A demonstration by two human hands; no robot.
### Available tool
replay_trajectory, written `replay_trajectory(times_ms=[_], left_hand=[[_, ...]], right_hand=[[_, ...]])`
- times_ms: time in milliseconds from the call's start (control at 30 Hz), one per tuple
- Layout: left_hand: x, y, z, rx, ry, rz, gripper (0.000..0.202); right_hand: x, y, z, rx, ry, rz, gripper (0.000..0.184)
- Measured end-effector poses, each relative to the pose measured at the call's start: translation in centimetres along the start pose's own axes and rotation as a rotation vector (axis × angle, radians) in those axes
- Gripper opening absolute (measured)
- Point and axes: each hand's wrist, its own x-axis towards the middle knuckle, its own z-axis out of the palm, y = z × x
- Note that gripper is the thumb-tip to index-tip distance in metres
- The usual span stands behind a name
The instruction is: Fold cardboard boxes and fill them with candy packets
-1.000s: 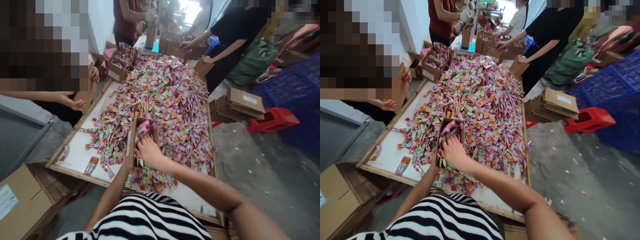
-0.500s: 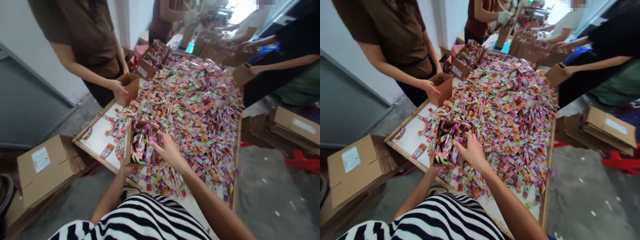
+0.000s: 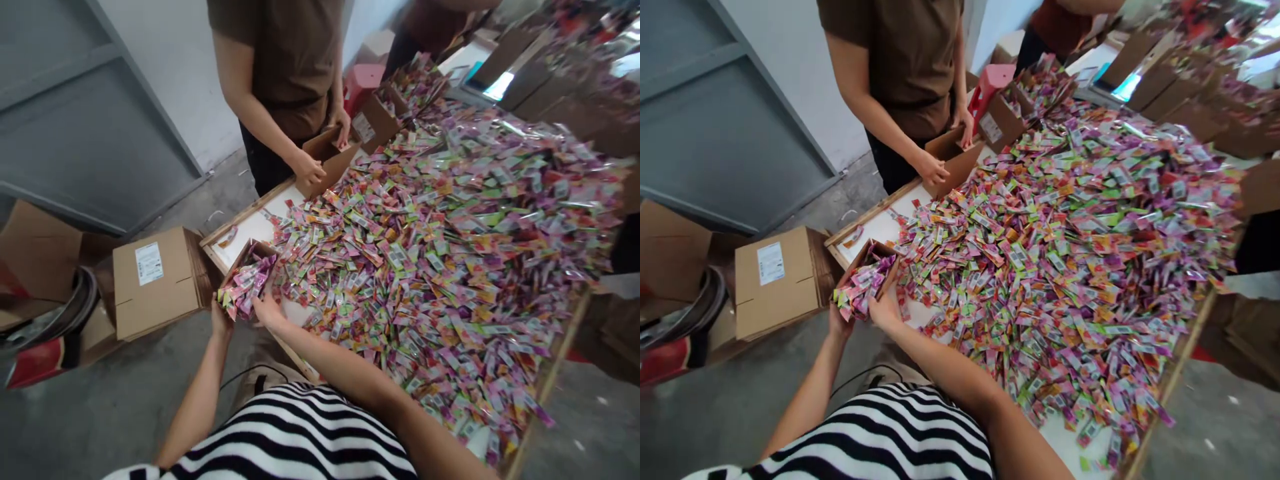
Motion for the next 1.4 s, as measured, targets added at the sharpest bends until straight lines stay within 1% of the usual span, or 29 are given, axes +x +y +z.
replay_trajectory(times_ms=[33,67,100,167,200,233,267,300,333,400,467,500,600,667,767,833,867,900,967,1000,1067,1100,1167,1200,1233,1267,1300,1333,1400], left_hand=[[-0.5,-0.5,0.2,-0.010,0.045,0.038,0.044],[-1.1,-1.0,0.5,-0.017,0.103,0.071,0.045],[-1.7,-1.4,0.9,-0.018,0.159,0.098,0.046],[-3.1,-2.1,1.5,-0.017,0.218,0.159,0.047],[-3.7,-2.2,1.8,-0.006,0.215,0.205,0.051],[-4.2,-2.3,2.2,0.020,0.196,0.252,0.060],[-4.6,-2.1,2.5,0.057,0.174,0.291,0.071],[-4.8,-1.9,2.8,0.100,0.150,0.316,0.079],[-4.9,-1.4,3.1,0.145,0.123,0.329,0.080],[-4.3,0.1,3.6,0.222,0.063,0.337,0.068],[-3.3,2.1,3.8,0.270,0.020,0.337,0.054],[-2.7,3.1,3.9,0.298,0.006,0.337,0.050],[-1.2,5.7,4.1,0.454,-0.042,0.323,0.041],[-0.6,6.7,4.3,0.585,-0.078,0.318,0.040],[-0.3,7.1,4.4,0.671,-0.105,0.331,0.047],[-0.3,7.0,4.3,0.678,-0.121,0.368,0.057],[-0.4,7.0,4.2,0.698,-0.134,0.407,0.063],[-0.6,7.1,4.1,0.744,-0.148,0.466,0.067],[-1.2,7.7,4.2,0.905,-0.179,0.641,0.072],[-1.6,8.1,4.5,0.995,-0.193,0.752,0.072],[-2.5,9.1,5.6,1.128,-0.244,0.976,0.066],[-2.9,9.5,6.5,1.169,-0.300,1.071,0.060],[-3.2,10.0,8.4,1.268,-0.497,1.183,0.052],[-3.0,10.0,9.3,1.372,-0.616,1.181,0.050],[-2.7,9.7,10.2,1.511,-0.722,1.142,0.050],[-2.2,9.3,11.0,1.663,-0.798,1.078,0.049],[-1.6,8.8,11.6,1.804,-0.838,1.007,0.048],[-1.0,8.3,12.1,1.917,-0.849,0.945,0.045],[0.0,7.5,12.8,2.035,-0.845,0.885,0.038]], right_hand=[[0.5,0.5,0.0,-0.009,-0.019,-0.022,0.039],[1.1,1.0,-0.8,-0.046,-0.001,-0.075,0.041],[1.8,1.5,-2.1,-0.115,0.060,-0.152,0.043],[3.9,2.0,-6.0,-0.338,0.242,-0.313,0.041],[5.3,2.0,-8.2,-0.484,0.334,-0.372,0.038],[6.9,1.8,-10.2,-0.642,0.389,-0.415,0.040],[8.6,1.3,-12.0,-0.793,0.401,-0.443,0.046],[10.3,0.9,-13.5,-0.925,0.377,-0.456,0.054],[11.9,0.4,-14.6,-1.024,0.332,-0.461,0.058],[14.1,-0.4,-15.9,-1.120,0.255,-0.461,0.050],[14.9,-0.6,-16.7,-1.126,0.236,-0.458,0.039],[14.8,-0.5,-17.1,-1.122,0.241,-0.462,0.038],[13.0,0.1,-18.5,-1.031,0.288,-0.504,0.039],[11.3,0.2,-19.5,-0.833,0.366,-0.538,0.038],[8.7,-0.5,-20.6,-0.388,0.489,-0.551,0.034],[7.2,-1.7,-20.5,-0.118,0.526,-0.572,0.036],[6.5,-2.5,-20.0,-0.003,0.522,-0.585,0.038],[6.0,-3.3,-19.2,0.099,0.497,-0.589,0.040],[5.5,-5.2,-16.6,0.258,0.406,-0.538,0.040],[5.5,-6.0,-15.0,0.289,0.358,-0.484,0.038],[5.9,-7.6,-11.4,0.259,0.309,-0.367,0.029],[6.1,-8.1,-9.7,0.222,0.310,-0.323,0.023],[6.5,-8.6,-7.1,0.165,0.332,-0.278,0.015],[6.5,-8.4,-6.3,0.154,0.342,-0.281,0.013],[6.3,-8.0,-5.8,0.149,0.349,-0.299,0.013],[6.0,-7.3,-5.7,0.143,0.361,-0.327,0.013],[5.4,-6.4,-5.9,0.141,0.382,-0.367,0.016],[4.7,-5.3,-6.3,0.149,0.414,-0.412,0.020],[3.0,-2.4,-7.4,0.196,0.496,-0.479,0.028]])
